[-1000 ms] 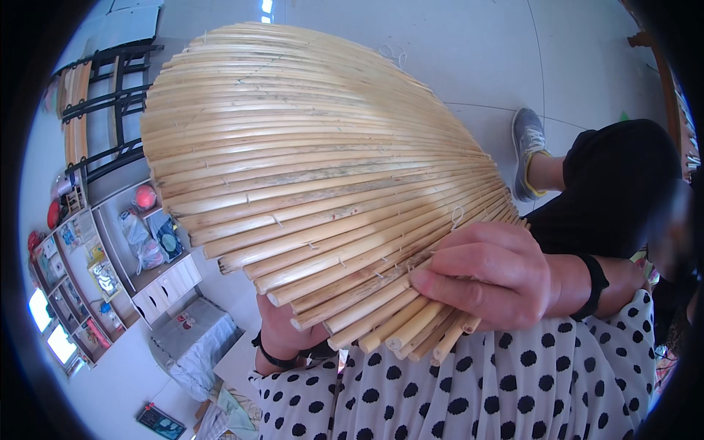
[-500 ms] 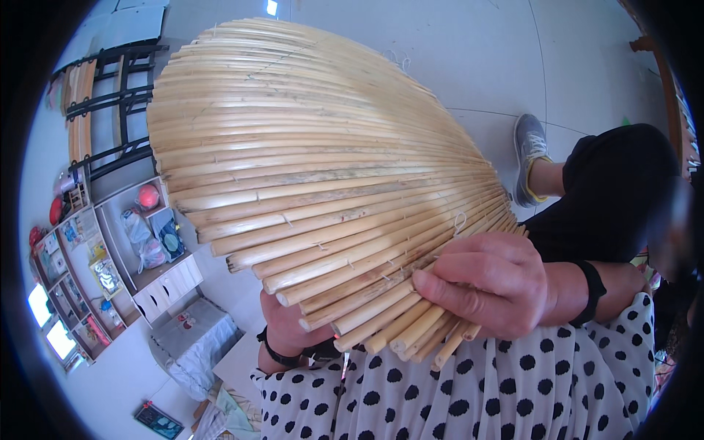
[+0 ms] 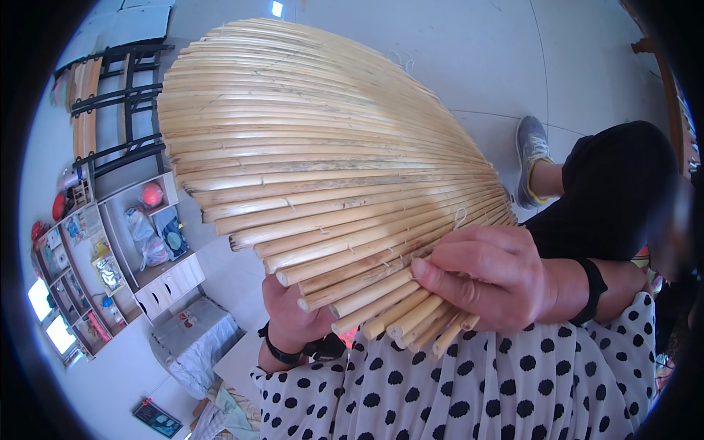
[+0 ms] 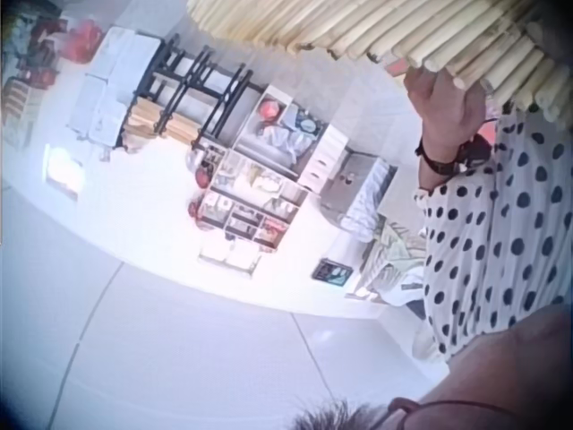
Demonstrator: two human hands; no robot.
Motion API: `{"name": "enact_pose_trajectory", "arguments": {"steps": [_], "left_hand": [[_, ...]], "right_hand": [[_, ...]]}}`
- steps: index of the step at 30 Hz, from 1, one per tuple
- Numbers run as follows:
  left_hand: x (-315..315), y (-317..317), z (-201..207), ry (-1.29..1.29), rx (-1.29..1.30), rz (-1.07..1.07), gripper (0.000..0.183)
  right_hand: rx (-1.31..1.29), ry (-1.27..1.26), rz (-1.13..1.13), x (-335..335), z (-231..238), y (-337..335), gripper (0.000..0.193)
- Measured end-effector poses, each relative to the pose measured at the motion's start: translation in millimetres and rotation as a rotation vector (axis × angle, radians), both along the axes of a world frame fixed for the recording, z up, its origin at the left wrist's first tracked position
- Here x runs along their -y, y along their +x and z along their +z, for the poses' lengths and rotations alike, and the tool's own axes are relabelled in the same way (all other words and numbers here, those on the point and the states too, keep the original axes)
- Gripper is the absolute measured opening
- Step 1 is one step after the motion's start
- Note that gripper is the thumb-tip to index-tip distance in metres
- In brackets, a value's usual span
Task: The person sits on the floor and weaves a large, fan-shaped bamboo object. They use a needle and white thread to stitch the bamboo strips together, occasionally using pliers to adjust the material. The person rotates the object to work on different sections.
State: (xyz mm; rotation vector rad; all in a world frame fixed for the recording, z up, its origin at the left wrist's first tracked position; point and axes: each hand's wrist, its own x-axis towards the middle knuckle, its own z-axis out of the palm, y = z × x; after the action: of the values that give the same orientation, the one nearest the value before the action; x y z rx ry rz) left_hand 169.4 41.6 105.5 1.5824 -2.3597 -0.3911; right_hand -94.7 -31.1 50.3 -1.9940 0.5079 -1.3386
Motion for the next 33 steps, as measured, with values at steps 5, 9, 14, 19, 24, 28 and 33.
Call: {"name": "enact_pose_trajectory", "arguments": {"steps": [5,9,14,19,24,28,33], "left_hand": [[16,-16,8,-0.041,-0.048,-0.083,0.031],[24,-31,15,-0.077,-0.064,-0.077,0.032],[19,-46,16,-0.141,-0.057,0.097,0.031],[7,-52,14,-0.111,-0.050,0.233,0.048],[-7,-51,14,-0.122,0.018,0.278,0.055],[-3,-53,15,-0.113,0.053,0.275,0.053],[0,-57,19,-0.127,0.052,0.281,0.053]], "right_hand": [[-0.008,-0.007,0.027,1,-1,-3,0.041],[-0.014,-0.013,0.026,1,0,-3,0.044],[-0.059,-0.014,0.003,3,5,-2,0.052],[-0.051,-0.041,-0.065,2,7,1,0.055],[-0.056,-0.040,-0.030,2,9,1,0.056],[-0.064,-0.044,-0.039,2,8,1,0.055],[-0.050,-0.040,-0.052,2,8,2,0.053]]}}
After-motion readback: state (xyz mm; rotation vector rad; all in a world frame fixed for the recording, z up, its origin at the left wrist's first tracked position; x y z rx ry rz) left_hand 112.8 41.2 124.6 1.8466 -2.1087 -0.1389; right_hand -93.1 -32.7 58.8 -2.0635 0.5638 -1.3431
